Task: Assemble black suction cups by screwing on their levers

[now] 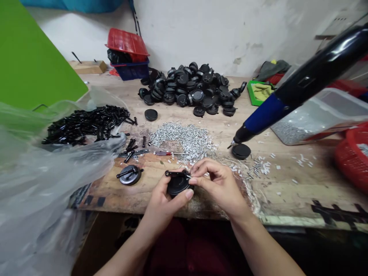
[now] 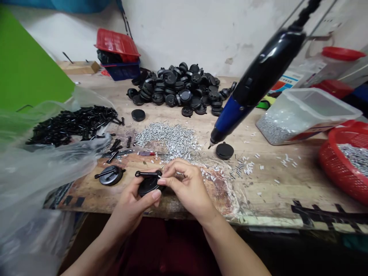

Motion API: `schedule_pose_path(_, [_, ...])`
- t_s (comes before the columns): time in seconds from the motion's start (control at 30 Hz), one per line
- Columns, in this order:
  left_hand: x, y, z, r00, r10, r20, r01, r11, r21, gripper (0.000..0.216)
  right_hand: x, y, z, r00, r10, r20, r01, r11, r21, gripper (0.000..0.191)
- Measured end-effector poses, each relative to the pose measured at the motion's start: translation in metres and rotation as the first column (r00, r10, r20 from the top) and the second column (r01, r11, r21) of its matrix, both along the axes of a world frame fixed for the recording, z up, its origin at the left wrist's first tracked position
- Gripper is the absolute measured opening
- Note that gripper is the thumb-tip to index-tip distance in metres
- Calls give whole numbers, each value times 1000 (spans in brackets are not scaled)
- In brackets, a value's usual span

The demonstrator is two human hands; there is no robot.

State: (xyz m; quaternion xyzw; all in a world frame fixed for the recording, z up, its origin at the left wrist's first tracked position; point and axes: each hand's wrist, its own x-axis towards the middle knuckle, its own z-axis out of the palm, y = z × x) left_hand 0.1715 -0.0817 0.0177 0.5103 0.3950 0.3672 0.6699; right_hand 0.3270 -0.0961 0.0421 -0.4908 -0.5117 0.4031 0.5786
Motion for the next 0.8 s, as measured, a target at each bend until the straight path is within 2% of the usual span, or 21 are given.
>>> schedule_pose_path(0.07, [2, -1, -2, 999, -16, -29, 16, 1000, 13, 45, 2, -2, 1, 999, -4, 34, 4, 1000, 5, 14])
schedule_pose_path(0.13, [3, -2, -3, 993, 23, -117, -4, 987, 158, 45, 5, -4, 1, 997, -7, 75, 6, 1000, 8, 16])
schedule_pose_path(0.2, [4, -2, -3, 976, 85, -201, -8, 935, 354, 44, 7, -6, 1, 994, -6, 109, 5, 1000, 8, 17])
schedule_pose_path(0.27, [5, -2, -4, 964, 108, -241, 14, 890, 456, 44, 9, -7, 0, 993, -2, 115, 2, 1000, -2, 17])
schedule_pose_path(0.33, [6, -3, -3, 968, 72, -240, 31, 916, 400, 44, 10, -9, 0, 994, -9, 110, 11, 1000, -20, 16])
schedule_pose_path(0.47, [10, -8, 0, 985, -10, -173, 40, 984, 171, 43, 10, -16, -1, 992, -25, 120, 32, 998, -52, 8])
schedule_pose_path(0.63, [14, -12, 0, 985, -29, -173, 53, 990, 134, 42, 9, -26, -2, 985, -73, 154, 92, 989, -118, 9])
schedule_pose_path(0.8, [18, -11, 0, 982, -65, -179, 77, 995, 60, 42, 7, -33, -5, 927, -153, 343, 169, 986, -16, 10])
